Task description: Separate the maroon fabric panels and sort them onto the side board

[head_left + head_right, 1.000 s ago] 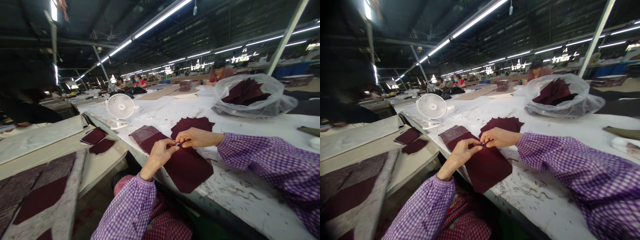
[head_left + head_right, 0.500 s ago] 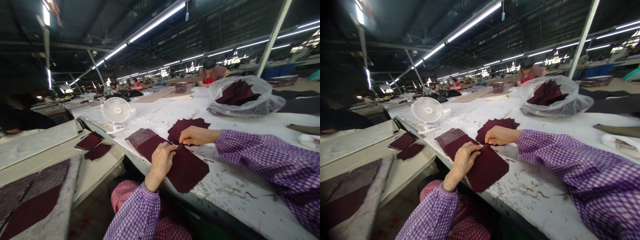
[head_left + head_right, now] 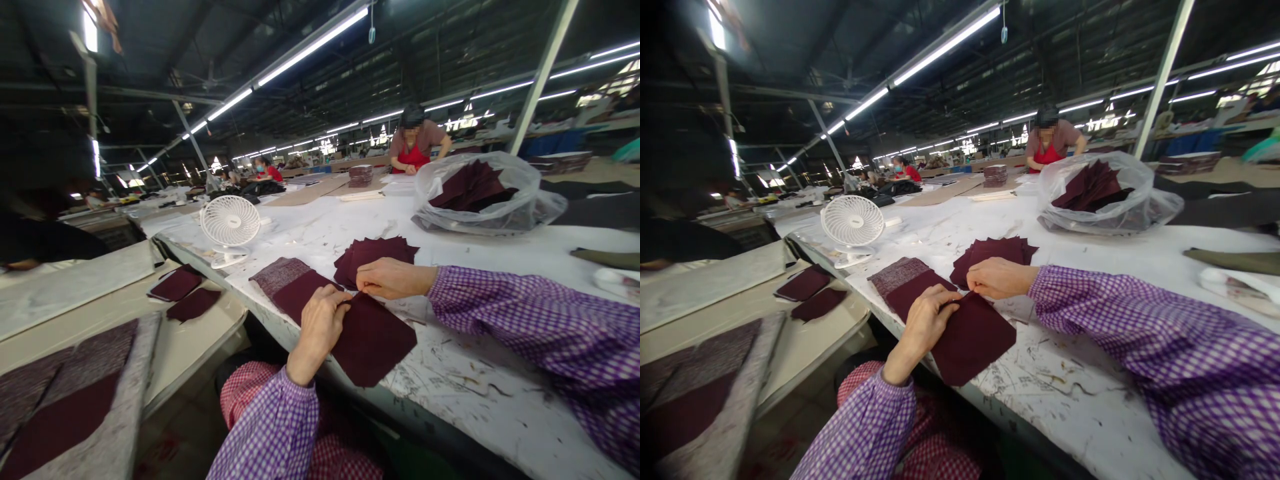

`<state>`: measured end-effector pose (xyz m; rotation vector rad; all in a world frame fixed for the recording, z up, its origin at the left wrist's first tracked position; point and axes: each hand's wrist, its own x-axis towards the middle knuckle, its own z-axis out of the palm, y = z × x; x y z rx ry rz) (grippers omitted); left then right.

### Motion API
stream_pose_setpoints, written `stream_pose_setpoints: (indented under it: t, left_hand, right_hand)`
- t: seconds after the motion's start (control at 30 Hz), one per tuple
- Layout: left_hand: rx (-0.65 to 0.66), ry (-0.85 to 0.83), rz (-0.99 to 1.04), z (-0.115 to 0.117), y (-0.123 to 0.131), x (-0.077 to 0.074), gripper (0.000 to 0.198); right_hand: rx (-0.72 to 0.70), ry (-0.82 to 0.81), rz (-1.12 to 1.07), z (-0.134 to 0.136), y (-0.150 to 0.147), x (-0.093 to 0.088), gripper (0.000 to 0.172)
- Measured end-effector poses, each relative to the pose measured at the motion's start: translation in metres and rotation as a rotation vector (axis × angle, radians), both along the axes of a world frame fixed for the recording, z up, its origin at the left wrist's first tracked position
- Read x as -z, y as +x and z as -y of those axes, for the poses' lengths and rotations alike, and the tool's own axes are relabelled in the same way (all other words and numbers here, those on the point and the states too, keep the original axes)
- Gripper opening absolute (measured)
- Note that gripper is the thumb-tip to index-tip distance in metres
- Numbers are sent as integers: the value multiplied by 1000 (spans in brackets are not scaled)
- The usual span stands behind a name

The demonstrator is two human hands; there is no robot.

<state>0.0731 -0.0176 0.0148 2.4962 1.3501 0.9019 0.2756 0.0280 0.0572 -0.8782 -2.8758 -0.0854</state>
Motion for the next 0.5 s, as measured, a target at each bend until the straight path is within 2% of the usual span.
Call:
stream_pose_setpoints:
  t: [0.17, 0.27, 0.33, 0.4, 0.5]
  left_hand:
    - [12, 22, -53, 1, 0, 0, 23]
    - [20, 48, -82, 3, 0, -1, 26]
    - [25, 56, -85, 4, 0, 0, 27]
    - [20, 61, -84, 4, 1, 0, 28]
    - [6, 64, -92, 3, 3, 0, 27]
  right_hand:
    - [-111, 297, 151, 10, 1, 11, 21]
    - [-145, 386, 200, 14, 6, 16, 24]
    - [-137, 389, 210, 17, 10, 16, 25]
    - [-66, 352, 174, 19, 13, 12, 26]
    - [25, 209, -8, 26, 10, 5, 29]
